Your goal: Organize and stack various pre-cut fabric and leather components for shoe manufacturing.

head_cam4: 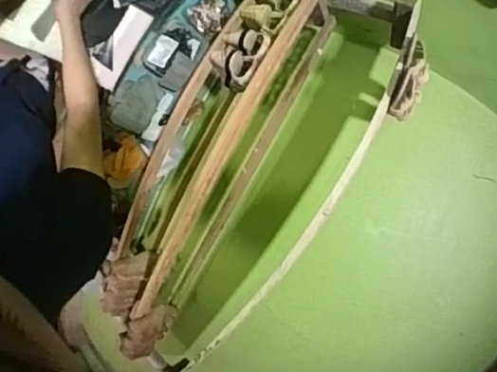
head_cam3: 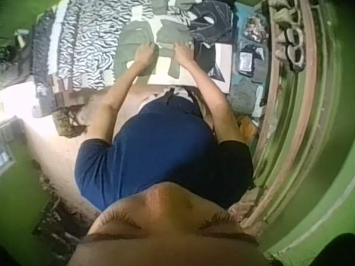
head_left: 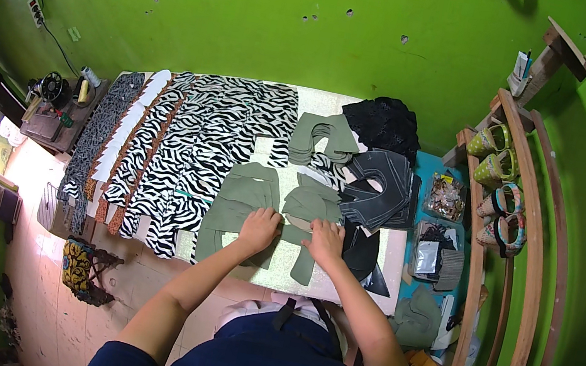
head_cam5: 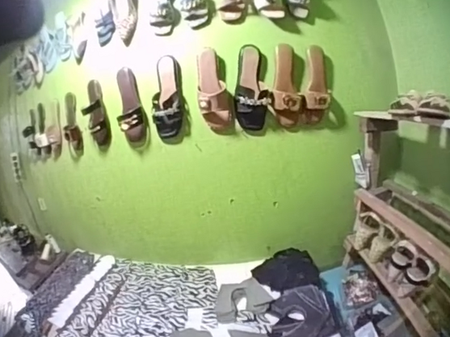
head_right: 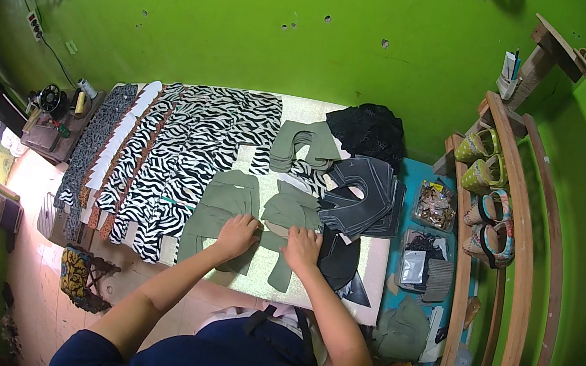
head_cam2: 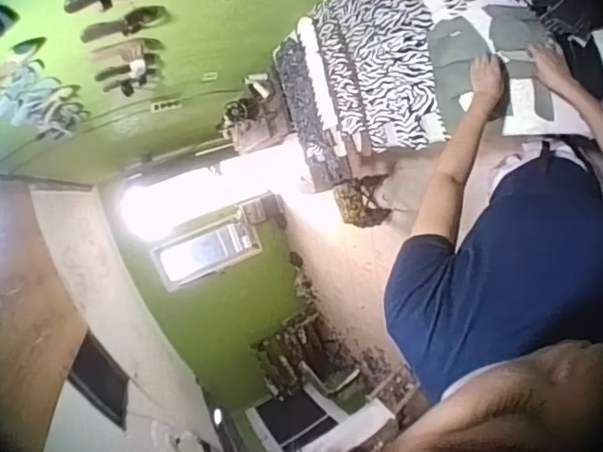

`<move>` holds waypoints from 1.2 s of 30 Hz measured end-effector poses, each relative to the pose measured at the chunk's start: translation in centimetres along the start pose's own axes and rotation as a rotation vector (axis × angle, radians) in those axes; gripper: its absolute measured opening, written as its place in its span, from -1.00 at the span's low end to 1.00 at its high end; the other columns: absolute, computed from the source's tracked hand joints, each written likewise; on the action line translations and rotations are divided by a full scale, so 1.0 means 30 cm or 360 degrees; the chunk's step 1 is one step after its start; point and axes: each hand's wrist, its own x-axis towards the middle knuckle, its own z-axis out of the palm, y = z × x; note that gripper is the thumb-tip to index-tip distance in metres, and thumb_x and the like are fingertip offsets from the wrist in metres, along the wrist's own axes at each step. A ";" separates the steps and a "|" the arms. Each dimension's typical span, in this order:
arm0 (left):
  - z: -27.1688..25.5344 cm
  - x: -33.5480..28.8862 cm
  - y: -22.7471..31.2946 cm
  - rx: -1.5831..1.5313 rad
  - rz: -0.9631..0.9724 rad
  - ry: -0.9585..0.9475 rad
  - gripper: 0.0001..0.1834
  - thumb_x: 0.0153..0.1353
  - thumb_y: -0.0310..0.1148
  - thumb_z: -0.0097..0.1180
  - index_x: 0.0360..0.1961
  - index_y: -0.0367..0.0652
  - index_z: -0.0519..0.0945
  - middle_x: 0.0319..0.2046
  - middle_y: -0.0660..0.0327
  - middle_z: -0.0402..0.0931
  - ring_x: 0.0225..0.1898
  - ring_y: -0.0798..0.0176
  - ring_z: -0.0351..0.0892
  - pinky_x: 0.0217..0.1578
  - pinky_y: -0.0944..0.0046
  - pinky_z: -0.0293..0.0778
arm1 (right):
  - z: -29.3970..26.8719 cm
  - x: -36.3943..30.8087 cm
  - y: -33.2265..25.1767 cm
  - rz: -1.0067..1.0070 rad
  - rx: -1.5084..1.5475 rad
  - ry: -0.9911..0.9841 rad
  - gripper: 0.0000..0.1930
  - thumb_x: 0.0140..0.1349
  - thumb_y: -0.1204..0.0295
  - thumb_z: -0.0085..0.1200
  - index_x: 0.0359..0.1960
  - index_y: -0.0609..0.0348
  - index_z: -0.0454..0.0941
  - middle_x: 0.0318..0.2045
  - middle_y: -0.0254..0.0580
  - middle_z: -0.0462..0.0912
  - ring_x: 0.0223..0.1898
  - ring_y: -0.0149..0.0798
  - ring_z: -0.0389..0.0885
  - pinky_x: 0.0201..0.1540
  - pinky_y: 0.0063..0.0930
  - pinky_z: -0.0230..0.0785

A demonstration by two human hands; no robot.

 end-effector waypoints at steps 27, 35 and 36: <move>-0.240 -0.235 -0.243 -0.1162 -0.0461 -0.0109 -0.65 0.07 -0.23 0.11 -0.18 -0.23 0.44 -0.40 -0.04 0.51 -0.46 0.04 0.53 -0.41 0.20 0.41 | 0.038 -0.067 -0.306 0.0049 0.1237 0.0236 -0.69 0.04 0.32 0.12 -0.18 0.15 0.45 -0.31 -0.04 0.58 -0.27 -0.19 0.54 -0.21 -0.44 0.33; -0.213 -0.321 -0.420 -0.0687 -0.0541 -0.0194 -0.67 0.08 -0.21 0.05 -0.19 -0.19 0.43 -0.49 0.04 0.52 -0.39 -0.01 0.52 -0.37 0.14 0.41 | 0.171 -0.052 -0.488 0.0128 0.0822 0.0285 -0.71 0.08 0.28 0.05 -0.17 0.10 0.44 -0.41 -0.07 0.55 -0.39 -0.09 0.52 -0.33 -0.33 0.34; -0.209 -0.326 -0.433 -0.0681 -0.0568 -0.0195 -0.68 0.06 -0.24 0.06 -0.20 -0.19 0.43 -0.44 0.03 0.52 -0.35 0.00 0.51 -0.34 0.13 0.40 | 0.178 -0.046 -0.497 0.0151 0.0751 0.0246 -0.72 0.09 0.30 0.03 -0.17 0.09 0.43 -0.42 -0.08 0.54 -0.35 -0.06 0.51 -0.32 -0.29 0.34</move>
